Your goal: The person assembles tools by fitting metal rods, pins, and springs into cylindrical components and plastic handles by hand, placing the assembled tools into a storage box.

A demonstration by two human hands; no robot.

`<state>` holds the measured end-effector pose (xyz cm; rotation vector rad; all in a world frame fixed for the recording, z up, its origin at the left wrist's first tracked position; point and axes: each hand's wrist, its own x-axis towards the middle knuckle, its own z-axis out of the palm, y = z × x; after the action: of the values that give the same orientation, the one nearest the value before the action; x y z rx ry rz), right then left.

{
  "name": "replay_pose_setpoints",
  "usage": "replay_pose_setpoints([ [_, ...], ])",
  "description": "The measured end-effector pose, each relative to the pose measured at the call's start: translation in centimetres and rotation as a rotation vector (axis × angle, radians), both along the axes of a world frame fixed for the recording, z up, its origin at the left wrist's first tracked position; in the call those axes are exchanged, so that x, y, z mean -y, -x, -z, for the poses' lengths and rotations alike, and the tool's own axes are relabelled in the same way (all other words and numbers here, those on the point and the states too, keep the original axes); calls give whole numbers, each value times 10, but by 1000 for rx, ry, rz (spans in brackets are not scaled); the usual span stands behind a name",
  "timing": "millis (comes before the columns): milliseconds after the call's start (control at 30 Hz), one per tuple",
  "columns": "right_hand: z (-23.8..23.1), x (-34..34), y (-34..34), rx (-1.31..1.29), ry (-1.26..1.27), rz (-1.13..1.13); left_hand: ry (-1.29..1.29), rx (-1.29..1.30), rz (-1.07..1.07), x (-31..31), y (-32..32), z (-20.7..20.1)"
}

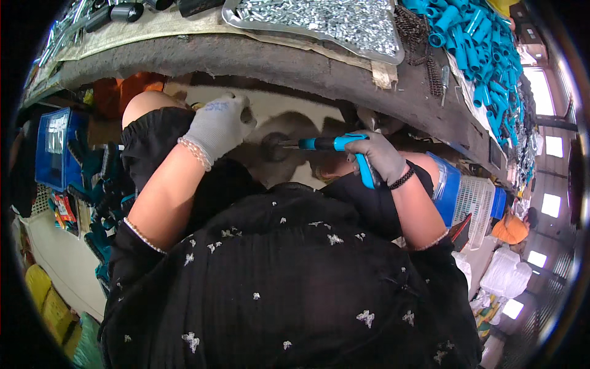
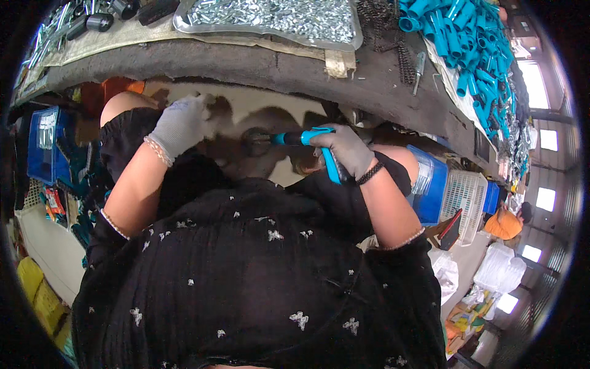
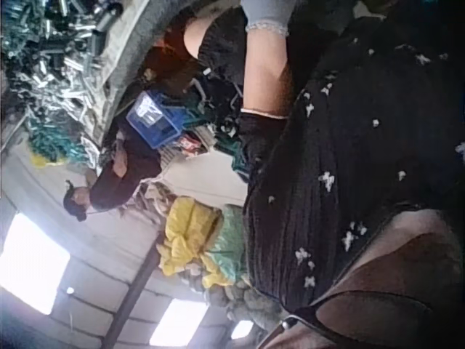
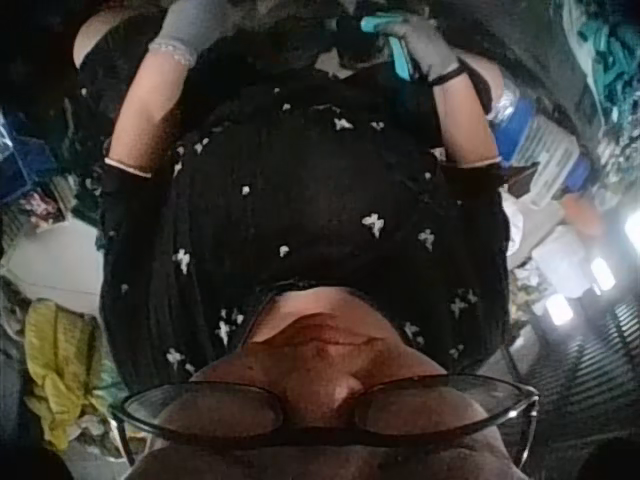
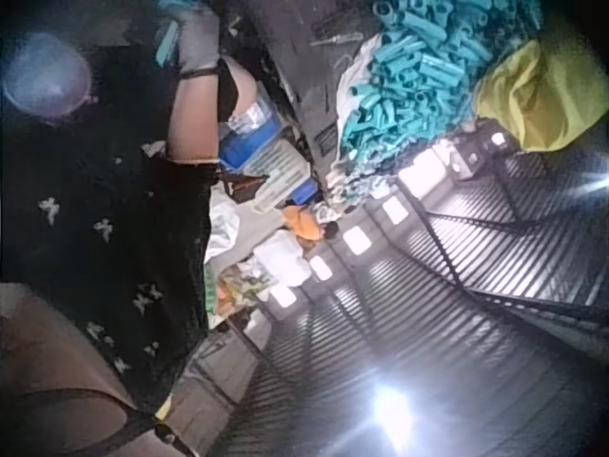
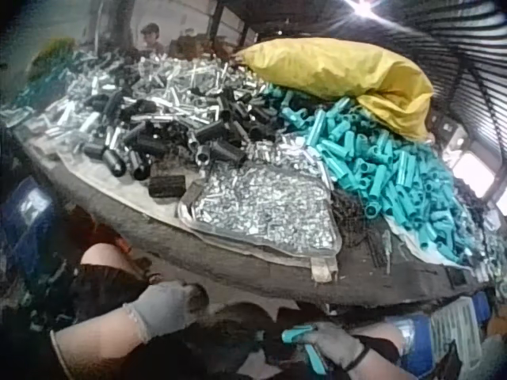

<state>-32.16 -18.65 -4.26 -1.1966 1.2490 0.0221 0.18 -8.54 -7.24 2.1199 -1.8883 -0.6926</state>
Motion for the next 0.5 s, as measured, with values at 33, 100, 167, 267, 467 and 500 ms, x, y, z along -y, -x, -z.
replay_pose_setpoints([
  [33, 6, 5, -1, -41, -4, 1, -7, -5, -2, 2, 1, 0],
  [100, 13, 9, -3, -59, -15, 11, 90, -48, -76, 1, 1, 0],
  [167, 18, 13, -8, -88, -111, 69, 104, -34, -61, -3, -1, 3],
  [267, 21, 17, -21, -136, -81, 15, 91, -55, -38, -4, -2, 9],
  [467, 38, 24, -33, -135, -81, 2, 29, -60, -30, -2, 0, -3],
  [500, 42, 24, -35, -134, -79, 1, 31, -63, -25, -2, 0, -1],
])
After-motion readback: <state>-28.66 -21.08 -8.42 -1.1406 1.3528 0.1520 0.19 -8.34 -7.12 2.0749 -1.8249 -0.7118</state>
